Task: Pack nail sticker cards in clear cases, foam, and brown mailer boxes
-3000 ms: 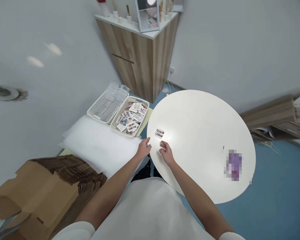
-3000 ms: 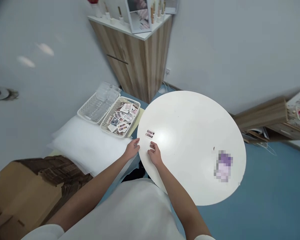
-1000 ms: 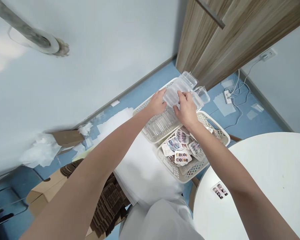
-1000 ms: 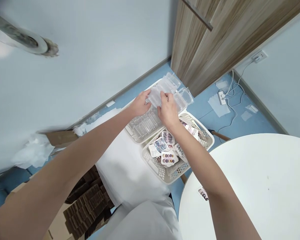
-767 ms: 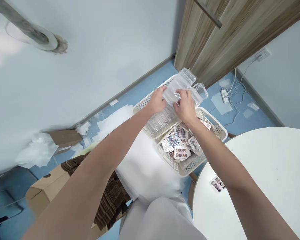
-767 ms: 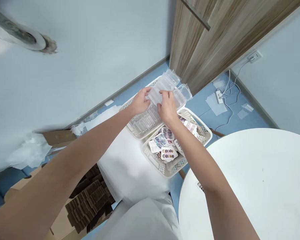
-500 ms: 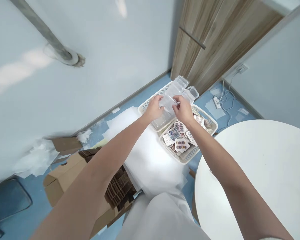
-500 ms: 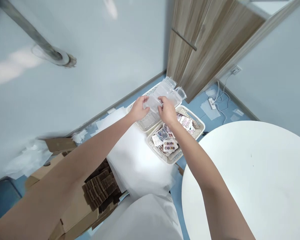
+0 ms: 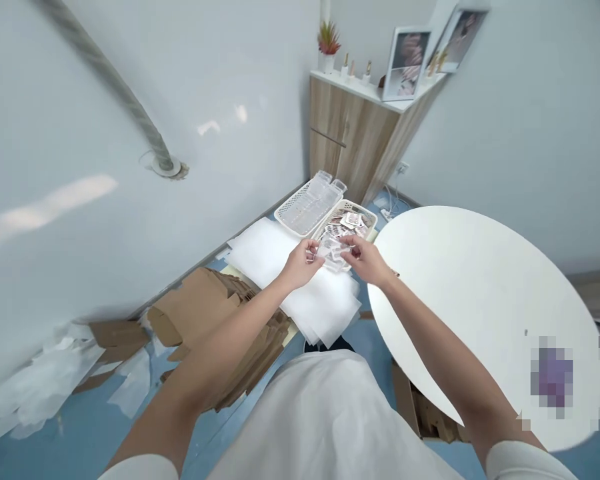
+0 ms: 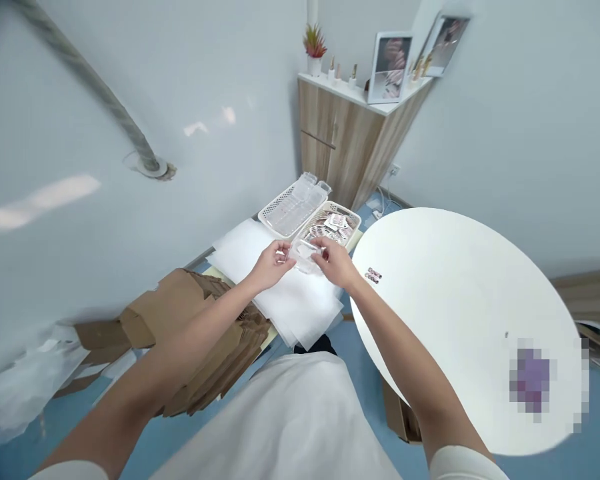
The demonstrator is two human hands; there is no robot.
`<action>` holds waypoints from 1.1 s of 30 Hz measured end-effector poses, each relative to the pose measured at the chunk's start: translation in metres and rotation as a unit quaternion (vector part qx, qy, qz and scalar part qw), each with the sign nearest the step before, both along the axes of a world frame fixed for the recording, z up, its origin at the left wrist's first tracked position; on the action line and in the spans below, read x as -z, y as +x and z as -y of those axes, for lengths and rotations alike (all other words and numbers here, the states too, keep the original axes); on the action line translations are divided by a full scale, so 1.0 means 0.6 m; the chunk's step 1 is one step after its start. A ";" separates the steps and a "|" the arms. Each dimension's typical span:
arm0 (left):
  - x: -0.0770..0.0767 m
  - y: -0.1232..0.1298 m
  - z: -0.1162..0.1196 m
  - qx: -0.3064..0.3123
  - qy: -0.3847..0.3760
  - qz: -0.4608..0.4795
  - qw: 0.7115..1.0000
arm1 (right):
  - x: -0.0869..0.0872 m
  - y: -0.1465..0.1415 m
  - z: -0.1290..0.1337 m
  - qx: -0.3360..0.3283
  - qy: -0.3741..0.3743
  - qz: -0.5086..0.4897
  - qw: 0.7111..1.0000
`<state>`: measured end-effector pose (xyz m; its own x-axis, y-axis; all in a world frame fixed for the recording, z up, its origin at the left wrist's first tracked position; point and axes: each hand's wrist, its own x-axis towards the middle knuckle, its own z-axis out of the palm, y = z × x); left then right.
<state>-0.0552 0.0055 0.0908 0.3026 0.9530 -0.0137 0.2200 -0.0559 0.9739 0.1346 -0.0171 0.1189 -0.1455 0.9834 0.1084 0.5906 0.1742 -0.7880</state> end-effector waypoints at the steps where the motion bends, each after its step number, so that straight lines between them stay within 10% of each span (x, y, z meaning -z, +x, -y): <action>1: -0.002 0.004 0.020 0.012 -0.005 0.007 1.000 | -0.002 0.005 0.030 0.009 -0.002 0.002 1.000; 10: 0.014 0.094 0.140 0.140 -0.018 0.006 0.990 | 0.015 0.081 0.251 0.100 -0.069 -0.105 0.987; 19: 0.038 0.282 0.215 0.243 -0.135 0.061 0.959 | 0.078 0.218 0.394 0.282 -0.101 -0.233 0.925; 33: 0.058 0.525 0.267 0.336 -0.188 0.026 0.923 | 0.110 0.401 0.483 0.353 -0.119 -0.284 0.884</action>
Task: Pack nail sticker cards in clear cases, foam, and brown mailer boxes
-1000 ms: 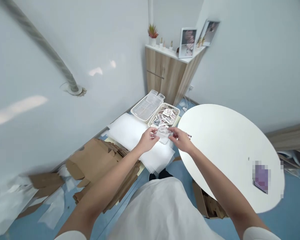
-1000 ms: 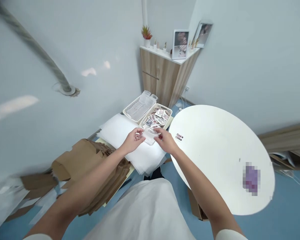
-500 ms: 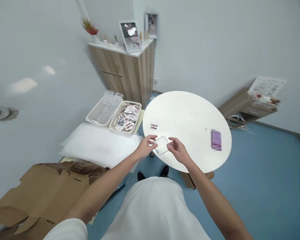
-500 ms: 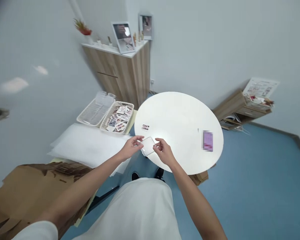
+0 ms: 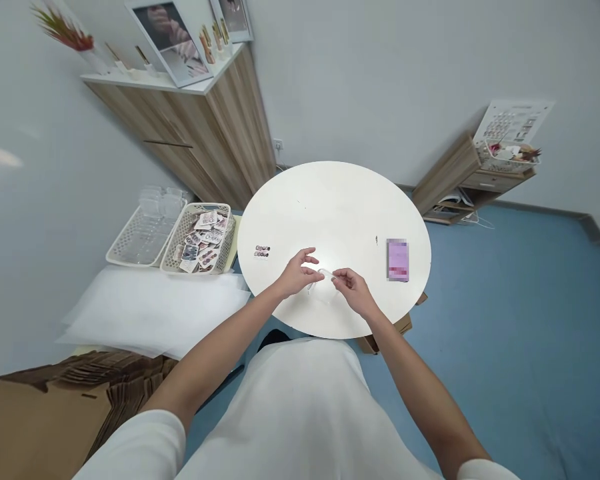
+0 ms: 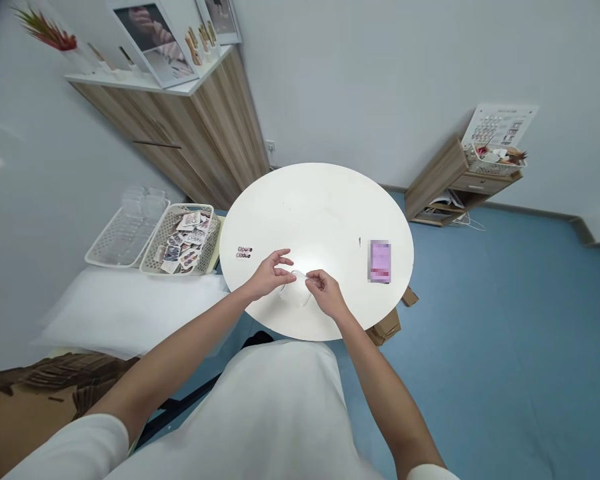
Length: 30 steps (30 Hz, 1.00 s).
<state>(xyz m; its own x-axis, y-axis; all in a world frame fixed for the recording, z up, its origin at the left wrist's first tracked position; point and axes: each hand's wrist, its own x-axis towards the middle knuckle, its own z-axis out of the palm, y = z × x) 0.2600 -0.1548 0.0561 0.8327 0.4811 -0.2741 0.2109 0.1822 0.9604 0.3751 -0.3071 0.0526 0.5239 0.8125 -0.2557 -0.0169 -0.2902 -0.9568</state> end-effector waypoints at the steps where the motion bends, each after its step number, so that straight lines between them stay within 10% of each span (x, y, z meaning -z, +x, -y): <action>1: 0.003 0.008 0.002 -0.008 0.005 -0.005 1.000 | 0.005 0.005 0.003 0.004 -0.002 -0.013 1.000; 17: 0.037 -0.019 0.019 0.117 0.229 -0.008 0.966 | 0.033 -0.029 0.020 0.134 0.022 -0.147 0.980; 30: 0.039 -0.029 0.012 0.158 0.194 0.028 0.968 | 0.006 -0.014 0.057 -0.064 -0.004 0.182 0.981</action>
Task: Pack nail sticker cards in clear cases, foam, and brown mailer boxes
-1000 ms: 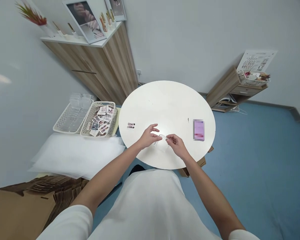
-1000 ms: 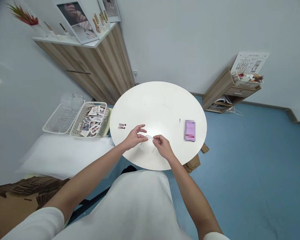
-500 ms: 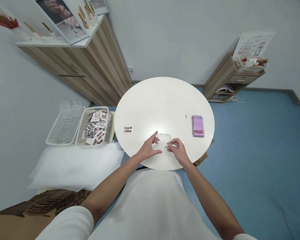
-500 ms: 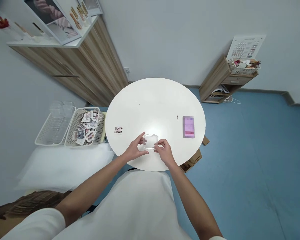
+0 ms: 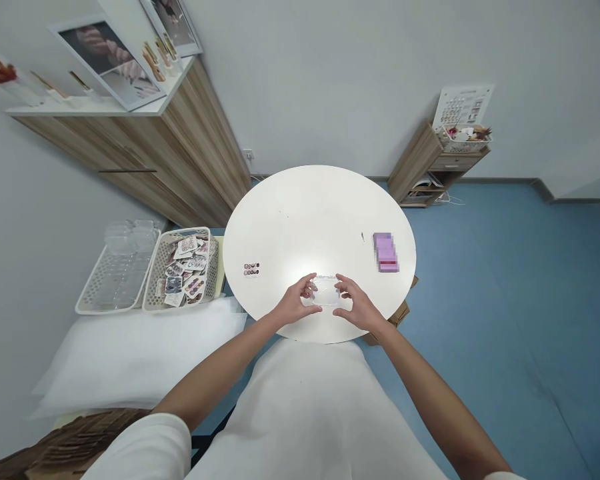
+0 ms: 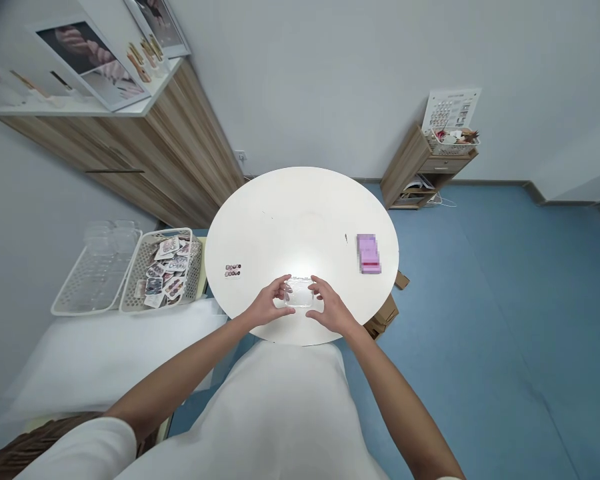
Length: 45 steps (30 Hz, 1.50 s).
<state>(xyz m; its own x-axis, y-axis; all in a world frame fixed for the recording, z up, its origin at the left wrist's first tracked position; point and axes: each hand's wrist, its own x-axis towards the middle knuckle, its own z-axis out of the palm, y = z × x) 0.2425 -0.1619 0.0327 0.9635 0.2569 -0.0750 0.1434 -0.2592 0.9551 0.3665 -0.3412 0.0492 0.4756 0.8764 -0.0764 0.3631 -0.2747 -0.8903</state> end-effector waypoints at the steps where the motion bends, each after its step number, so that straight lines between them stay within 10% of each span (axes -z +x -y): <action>1: 0.001 -0.002 0.002 -0.001 0.001 0.000 1.000 | 0.000 0.000 0.000 0.003 0.003 0.008 1.000; 17: -0.041 0.014 0.023 -0.015 0.057 0.001 0.998 | -0.015 0.015 0.012 0.008 0.070 0.059 0.996; 32: -0.048 0.019 0.042 -0.038 -0.092 -0.029 0.995 | -0.041 0.040 0.009 0.014 0.079 -0.048 0.996; 41: -0.035 0.017 0.051 -0.031 -0.070 -0.069 0.995 | -0.033 0.068 -0.048 0.124 -0.110 -0.276 0.947; 45: -0.006 0.010 0.063 -0.062 -0.022 -0.072 0.995 | -0.003 0.051 -0.047 0.153 -0.075 -0.260 0.950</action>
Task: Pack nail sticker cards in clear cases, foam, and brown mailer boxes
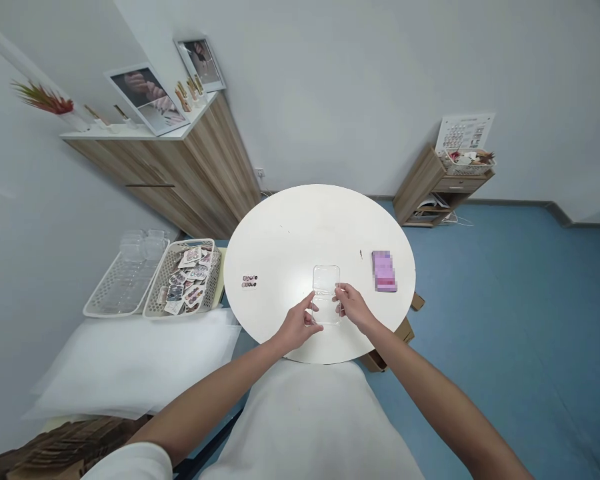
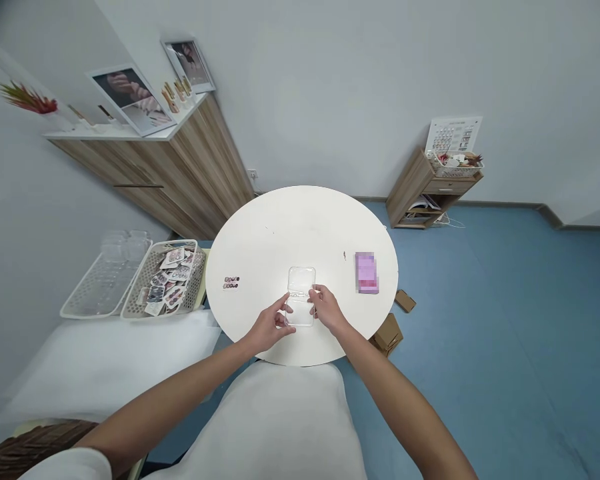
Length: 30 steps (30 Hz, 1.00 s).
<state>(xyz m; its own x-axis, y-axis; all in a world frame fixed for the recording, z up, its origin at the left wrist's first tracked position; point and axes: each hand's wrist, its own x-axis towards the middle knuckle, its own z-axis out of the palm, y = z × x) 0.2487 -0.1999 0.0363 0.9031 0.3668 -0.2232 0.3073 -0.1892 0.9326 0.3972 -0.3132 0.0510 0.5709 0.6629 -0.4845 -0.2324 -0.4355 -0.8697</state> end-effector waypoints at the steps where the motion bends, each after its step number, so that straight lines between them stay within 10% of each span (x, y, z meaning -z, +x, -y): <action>1: 0.011 -0.001 0.003 -0.010 0.011 -0.004 1.000 | 0.011 -0.007 0.003 0.007 0.007 0.018 1.000; 14: 0.148 0.003 -0.003 -0.003 0.121 -0.147 0.982 | 0.164 -0.051 0.006 -0.058 -0.124 0.099 0.986; 30: 0.168 0.028 -0.009 0.038 0.167 -0.215 0.961 | 0.196 -0.033 -0.002 -0.098 -0.112 0.115 0.982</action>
